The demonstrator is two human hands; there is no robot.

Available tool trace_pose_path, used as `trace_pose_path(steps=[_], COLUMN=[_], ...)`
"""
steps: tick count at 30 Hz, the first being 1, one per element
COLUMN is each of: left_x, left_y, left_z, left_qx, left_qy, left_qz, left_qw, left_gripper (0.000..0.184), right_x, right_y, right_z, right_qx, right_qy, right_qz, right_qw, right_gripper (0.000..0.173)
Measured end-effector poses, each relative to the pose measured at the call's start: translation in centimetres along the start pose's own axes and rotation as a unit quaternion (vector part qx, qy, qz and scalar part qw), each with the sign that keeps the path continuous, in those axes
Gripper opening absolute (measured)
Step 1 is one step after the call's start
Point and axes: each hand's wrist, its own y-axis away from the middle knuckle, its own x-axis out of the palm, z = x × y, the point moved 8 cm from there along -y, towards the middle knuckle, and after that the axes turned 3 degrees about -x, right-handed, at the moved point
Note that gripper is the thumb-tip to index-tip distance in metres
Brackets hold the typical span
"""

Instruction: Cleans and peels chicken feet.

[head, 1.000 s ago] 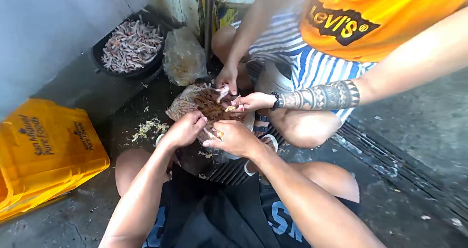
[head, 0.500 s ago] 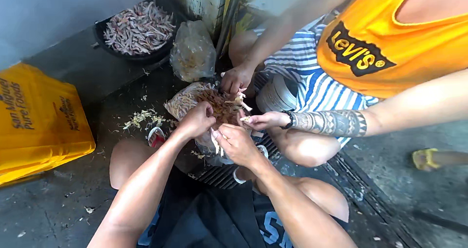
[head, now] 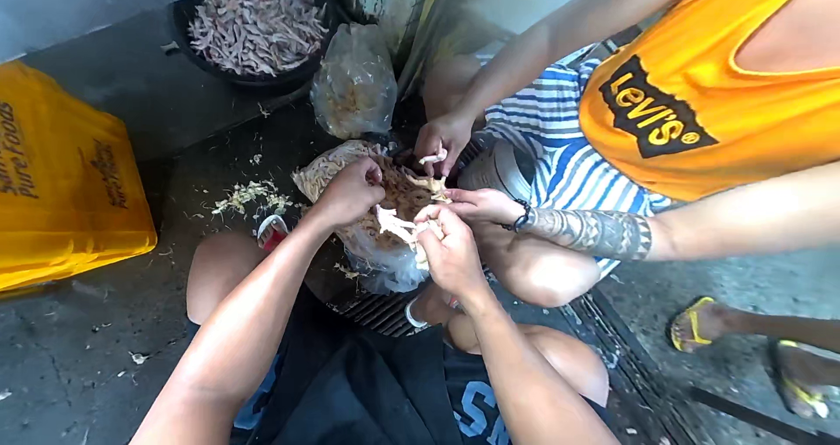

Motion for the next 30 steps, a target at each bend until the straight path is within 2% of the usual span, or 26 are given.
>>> trace_pose_path(steps=[4, 9, 14, 18, 23, 27, 30], left_x=[0.9, 1.2, 2.0, 3.1, 2.0, 1.0, -1.0], left_y=[-0.2, -0.4, -0.1, 0.1, 0.3, -0.1, -0.1], left_z=[0.4, 1.2, 1.1, 0.7, 0.6, -0.3, 0.4], left_qx=[-0.024, -0.053, -0.051, -0.032, -0.009, -0.006, -0.058], left_qy=[-0.014, -0.033, -0.042, -0.043, -0.007, 0.044, 0.051], left_qz=[0.006, 0.012, 0.027, 0.029, 0.004, -0.052, -0.109], left_qw=[1.000, 0.998, 0.997, 0.998, 1.000, 0.998, 0.991], left_gripper=[0.024, 0.021, 0.017, 0.025, 0.043, 0.037, 0.036], right_x=[1.7, 2.3, 3.3, 3.8, 3.7, 1.8, 1.2], right_y=[0.0, 0.4, 0.3, 0.3, 0.7, 0.9, 2.1], right_z=[-0.5, -0.3, -0.8, -0.6, 1.1, 2.7, 3.6], right_qx=[0.004, -0.011, 0.026, 0.027, -0.002, -0.038, -0.070], right_qy=[-0.035, -0.046, -0.024, -0.026, -0.043, -0.023, -0.045], right_qz=[0.084, 0.119, 0.117, 0.148, 0.105, 0.056, 0.049], right_qw=[0.996, 0.992, 0.992, 0.988, 0.994, 0.997, 0.995], right_gripper=[0.024, 0.024, 0.025, 0.028, 0.023, 0.020, 0.020])
